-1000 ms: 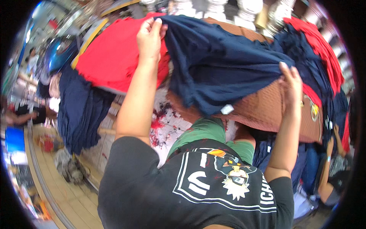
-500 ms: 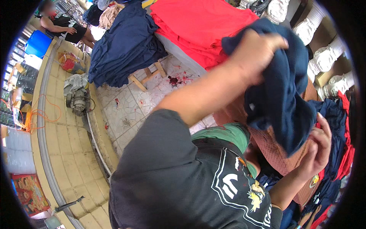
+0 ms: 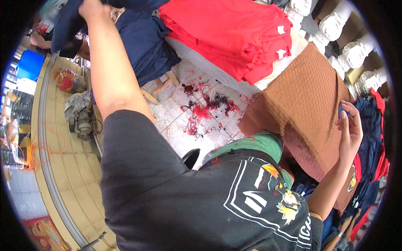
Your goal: The person trims loose threads from several navy blue and red shirts using a small thread-cutting tool and then folds the shirts.
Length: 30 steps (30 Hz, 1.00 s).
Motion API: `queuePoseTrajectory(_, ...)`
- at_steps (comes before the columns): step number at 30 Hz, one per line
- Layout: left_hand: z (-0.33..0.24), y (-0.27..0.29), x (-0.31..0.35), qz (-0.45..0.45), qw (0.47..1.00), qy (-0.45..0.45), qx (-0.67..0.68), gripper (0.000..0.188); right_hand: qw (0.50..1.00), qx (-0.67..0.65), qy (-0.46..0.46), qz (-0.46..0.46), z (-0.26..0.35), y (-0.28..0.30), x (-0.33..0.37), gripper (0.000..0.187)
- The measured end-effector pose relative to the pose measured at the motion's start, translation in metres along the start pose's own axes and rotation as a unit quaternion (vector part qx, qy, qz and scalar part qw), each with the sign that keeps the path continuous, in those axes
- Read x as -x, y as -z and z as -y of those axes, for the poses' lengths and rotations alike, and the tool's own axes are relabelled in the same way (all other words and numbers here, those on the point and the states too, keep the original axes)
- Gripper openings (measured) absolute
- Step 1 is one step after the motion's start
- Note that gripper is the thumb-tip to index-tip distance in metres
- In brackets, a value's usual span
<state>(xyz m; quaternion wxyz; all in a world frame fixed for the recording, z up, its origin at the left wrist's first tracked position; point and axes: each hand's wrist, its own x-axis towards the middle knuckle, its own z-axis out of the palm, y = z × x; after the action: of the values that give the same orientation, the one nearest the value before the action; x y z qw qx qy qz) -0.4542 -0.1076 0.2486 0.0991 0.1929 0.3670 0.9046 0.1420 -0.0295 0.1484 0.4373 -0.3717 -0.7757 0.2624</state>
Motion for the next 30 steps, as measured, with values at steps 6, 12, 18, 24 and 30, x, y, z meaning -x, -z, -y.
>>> queuePoseTrajectory(6, 0.121, 0.202, -0.064, -0.240, 0.904, 0.334, -0.116, 0.072, 0.994, 0.056, -0.035, 0.083, 0.000, -0.033, 0.000, 0.014)
queuePoseTrajectory(12, 0.158, 0.214, -0.030, -0.189, 0.965, 0.172, -0.059, 0.019, 0.982, 0.080, -0.068, 0.157, 0.028, -0.036, 0.013, 0.016)
queuePoseTrajectory(18, 0.027, 0.008, 0.105, 0.663, 0.735, 0.089, 0.113, 0.018, 0.702, -0.250, 0.205, 0.635, 0.125, -0.001, 0.016, 0.028)
queuePoseTrajectory(24, -0.039, -0.100, 0.275, 0.975, 0.006, -0.085, 0.203, 0.029, 0.688, -0.140, 0.278, 0.655, 0.171, 0.056, 0.065, 0.021)
queuePoseTrajectory(30, -0.052, -0.102, 0.305, 0.910, 0.195, -0.122, 0.344, 0.011, 0.798, -0.092, 0.327, 0.498, 0.202, 0.103, 0.084, 0.018)
